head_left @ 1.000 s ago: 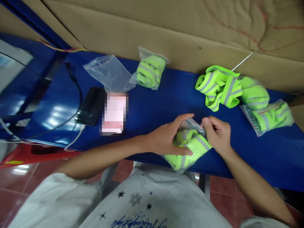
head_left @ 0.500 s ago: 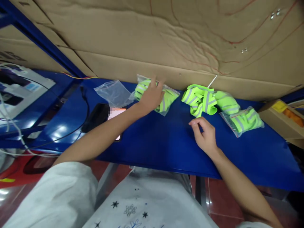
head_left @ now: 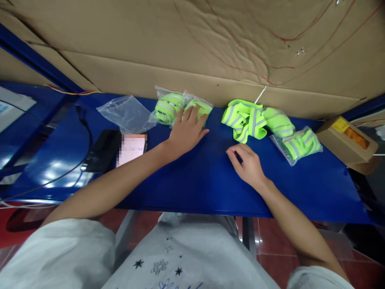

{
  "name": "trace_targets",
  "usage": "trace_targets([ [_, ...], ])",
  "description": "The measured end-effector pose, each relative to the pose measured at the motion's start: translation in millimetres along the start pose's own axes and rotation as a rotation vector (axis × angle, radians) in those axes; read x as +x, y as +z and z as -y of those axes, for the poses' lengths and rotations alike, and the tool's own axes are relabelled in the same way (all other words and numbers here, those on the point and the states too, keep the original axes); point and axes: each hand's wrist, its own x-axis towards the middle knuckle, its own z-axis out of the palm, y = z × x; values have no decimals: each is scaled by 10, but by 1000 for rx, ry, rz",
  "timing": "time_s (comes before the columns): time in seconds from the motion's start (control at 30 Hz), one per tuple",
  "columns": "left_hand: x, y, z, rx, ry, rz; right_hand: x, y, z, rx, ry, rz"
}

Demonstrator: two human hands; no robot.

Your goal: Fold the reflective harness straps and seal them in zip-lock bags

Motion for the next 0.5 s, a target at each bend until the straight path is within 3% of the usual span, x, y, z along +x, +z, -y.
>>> trace_targets([
  [0.17,-600,-44,-354,-146,233,42,95,-112,-232,-112,149,-201],
  [0.27,-889,34,-436,-229,287,51,149,-240,-481,-281,188,-302],
  [0.5,-937,176,-397,-362,275,-9,81,-617,-833,-637,355,-407],
])
